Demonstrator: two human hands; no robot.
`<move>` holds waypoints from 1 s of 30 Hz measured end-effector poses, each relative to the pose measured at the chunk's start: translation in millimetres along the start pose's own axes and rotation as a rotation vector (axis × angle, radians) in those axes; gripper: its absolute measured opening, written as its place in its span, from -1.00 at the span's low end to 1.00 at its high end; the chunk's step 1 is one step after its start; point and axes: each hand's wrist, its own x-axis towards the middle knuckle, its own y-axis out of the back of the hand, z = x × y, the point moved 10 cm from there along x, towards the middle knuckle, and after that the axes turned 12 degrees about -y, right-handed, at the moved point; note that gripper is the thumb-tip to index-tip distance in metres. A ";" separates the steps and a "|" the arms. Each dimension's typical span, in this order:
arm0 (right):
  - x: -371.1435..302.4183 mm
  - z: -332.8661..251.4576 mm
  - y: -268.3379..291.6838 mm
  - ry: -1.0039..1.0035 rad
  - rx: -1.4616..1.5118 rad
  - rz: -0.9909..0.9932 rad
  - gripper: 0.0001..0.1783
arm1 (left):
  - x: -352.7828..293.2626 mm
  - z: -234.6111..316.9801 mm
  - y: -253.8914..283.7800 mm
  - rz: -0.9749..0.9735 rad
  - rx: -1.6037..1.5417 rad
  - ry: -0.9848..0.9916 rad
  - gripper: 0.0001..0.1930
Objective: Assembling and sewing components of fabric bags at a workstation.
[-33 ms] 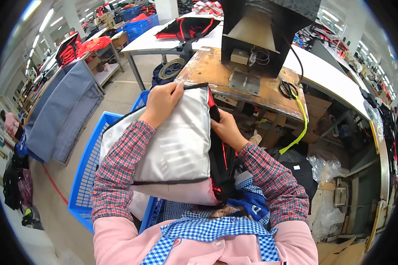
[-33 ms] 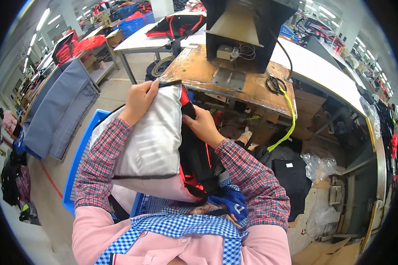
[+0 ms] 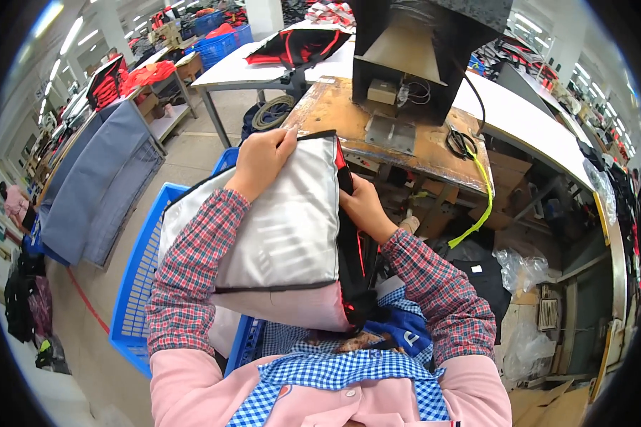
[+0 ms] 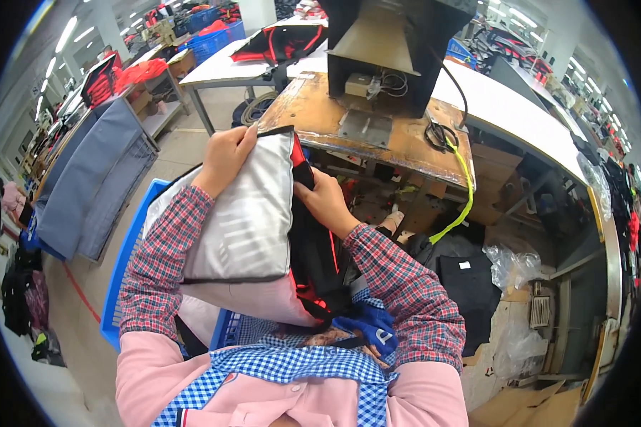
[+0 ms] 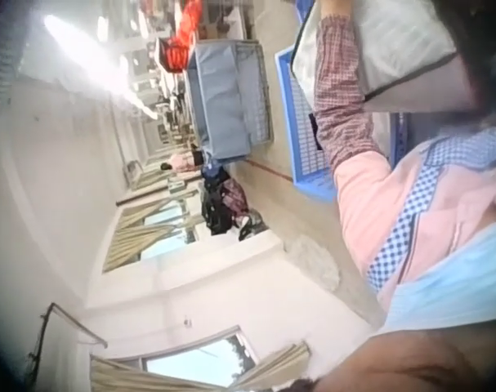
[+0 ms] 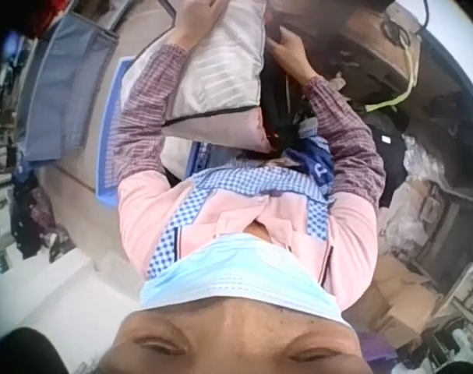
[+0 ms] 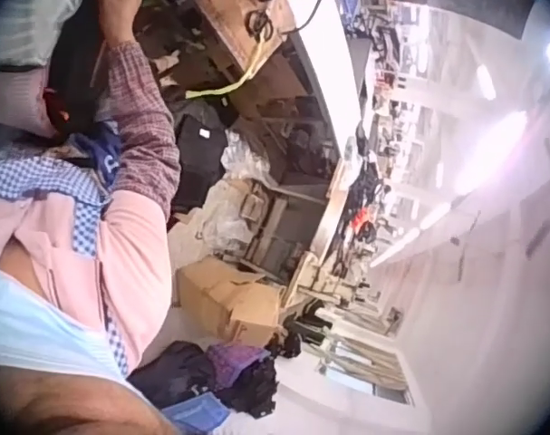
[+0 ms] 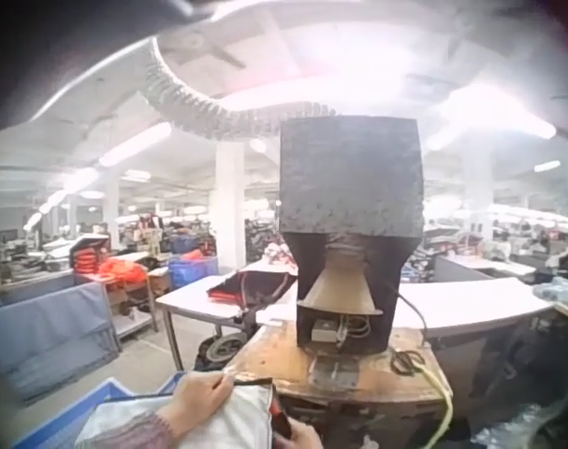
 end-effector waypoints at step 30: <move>87.7 94.1 119.0 -0.261 0.138 0.392 -0.70 | 153.2 -33.0 -170.1 -0.155 0.135 -0.134 -0.51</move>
